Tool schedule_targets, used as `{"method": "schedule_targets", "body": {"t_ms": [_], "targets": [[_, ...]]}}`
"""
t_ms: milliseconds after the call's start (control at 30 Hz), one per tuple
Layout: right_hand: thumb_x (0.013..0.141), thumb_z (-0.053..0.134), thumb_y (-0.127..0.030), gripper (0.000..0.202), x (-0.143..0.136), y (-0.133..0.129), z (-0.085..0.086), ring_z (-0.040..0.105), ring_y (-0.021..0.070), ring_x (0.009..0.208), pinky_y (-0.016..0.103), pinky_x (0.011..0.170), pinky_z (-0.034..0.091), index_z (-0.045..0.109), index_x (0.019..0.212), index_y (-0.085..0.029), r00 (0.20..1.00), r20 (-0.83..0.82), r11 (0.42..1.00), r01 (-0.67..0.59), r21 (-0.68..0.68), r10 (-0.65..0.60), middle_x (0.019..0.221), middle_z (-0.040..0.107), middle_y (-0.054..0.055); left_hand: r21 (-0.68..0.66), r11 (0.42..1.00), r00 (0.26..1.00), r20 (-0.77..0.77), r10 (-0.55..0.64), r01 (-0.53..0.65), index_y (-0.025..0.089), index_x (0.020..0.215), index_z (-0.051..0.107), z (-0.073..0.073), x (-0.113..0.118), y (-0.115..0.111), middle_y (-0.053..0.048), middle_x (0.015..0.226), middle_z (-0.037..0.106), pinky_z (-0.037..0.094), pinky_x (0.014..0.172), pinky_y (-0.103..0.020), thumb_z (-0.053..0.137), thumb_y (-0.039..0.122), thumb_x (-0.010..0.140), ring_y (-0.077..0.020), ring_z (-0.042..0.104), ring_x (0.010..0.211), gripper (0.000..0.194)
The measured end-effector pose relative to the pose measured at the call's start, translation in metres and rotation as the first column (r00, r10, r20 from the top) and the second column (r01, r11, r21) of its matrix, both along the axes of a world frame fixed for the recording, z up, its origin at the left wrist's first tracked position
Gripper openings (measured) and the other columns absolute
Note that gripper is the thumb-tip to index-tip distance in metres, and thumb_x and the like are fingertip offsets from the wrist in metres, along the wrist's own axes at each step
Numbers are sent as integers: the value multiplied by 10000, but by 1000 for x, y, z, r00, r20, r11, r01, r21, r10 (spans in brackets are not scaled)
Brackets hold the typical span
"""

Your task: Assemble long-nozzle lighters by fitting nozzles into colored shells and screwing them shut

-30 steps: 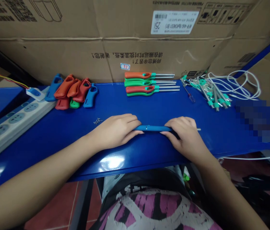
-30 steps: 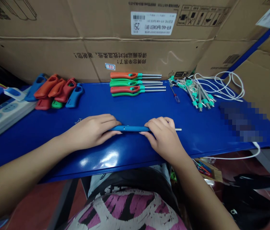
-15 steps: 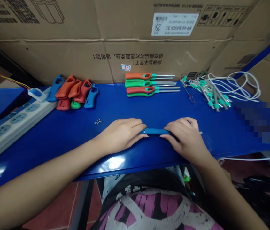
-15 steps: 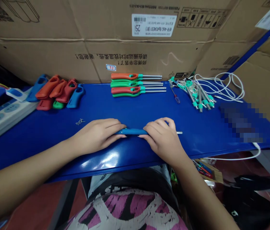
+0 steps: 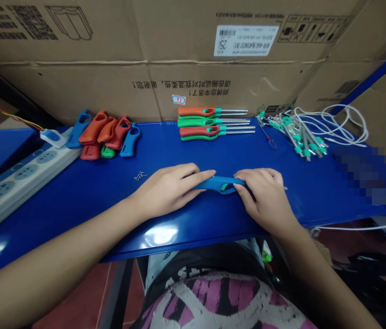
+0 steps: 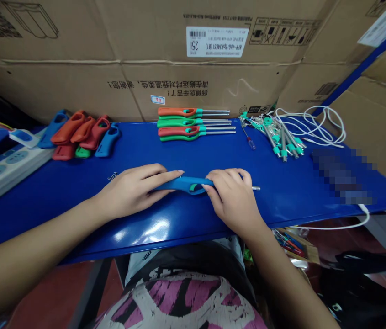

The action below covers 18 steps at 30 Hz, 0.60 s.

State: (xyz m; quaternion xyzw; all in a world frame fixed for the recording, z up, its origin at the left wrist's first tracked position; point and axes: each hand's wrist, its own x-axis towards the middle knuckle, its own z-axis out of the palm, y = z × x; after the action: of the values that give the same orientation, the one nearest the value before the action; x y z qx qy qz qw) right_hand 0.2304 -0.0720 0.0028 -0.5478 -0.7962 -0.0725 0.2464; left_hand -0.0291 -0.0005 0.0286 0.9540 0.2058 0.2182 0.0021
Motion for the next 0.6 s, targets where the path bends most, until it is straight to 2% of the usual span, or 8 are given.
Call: {"method": "schedule_targets", "body": {"t_ms": [133,267,400,600], "targets": [[1005,553,-367,287,0,-3,4,618,247,1210,484,1126,268,589,1260,-239,990,-28,991,-135,4,135,1308,687,54,59,998,1000,9,-20,19,112,1276,620,1,1,-2,-63,921,727,548,681,-277,525,428,1013,-181,706,778,422],[1004,570,-281,278,2,-5,4,612,213,1272,466,1182,250,597,1278,-240,964,10,963,-267,39,267,1302,703,36,98,993,997,31,-68,64,112,1139,678,-5,4,-4,-40,796,738,528,612,-263,507,457,1018,-174,719,692,404],[1002,547,-186,235,3,-6,2,676,190,1183,441,1150,317,640,1213,-233,960,-17,959,-278,62,279,1218,745,27,29,996,995,37,-91,89,119,1122,684,-9,7,-6,-45,854,768,542,633,-261,493,459,1025,-173,739,722,402],[980,609,-230,281,2,-7,2,717,184,1087,434,1116,367,629,1260,-219,960,-5,956,-280,89,282,1196,753,49,-31,995,995,8,-98,98,116,1149,681,-8,6,-4,-54,890,775,551,646,-280,498,452,1023,-189,745,747,404]]}}
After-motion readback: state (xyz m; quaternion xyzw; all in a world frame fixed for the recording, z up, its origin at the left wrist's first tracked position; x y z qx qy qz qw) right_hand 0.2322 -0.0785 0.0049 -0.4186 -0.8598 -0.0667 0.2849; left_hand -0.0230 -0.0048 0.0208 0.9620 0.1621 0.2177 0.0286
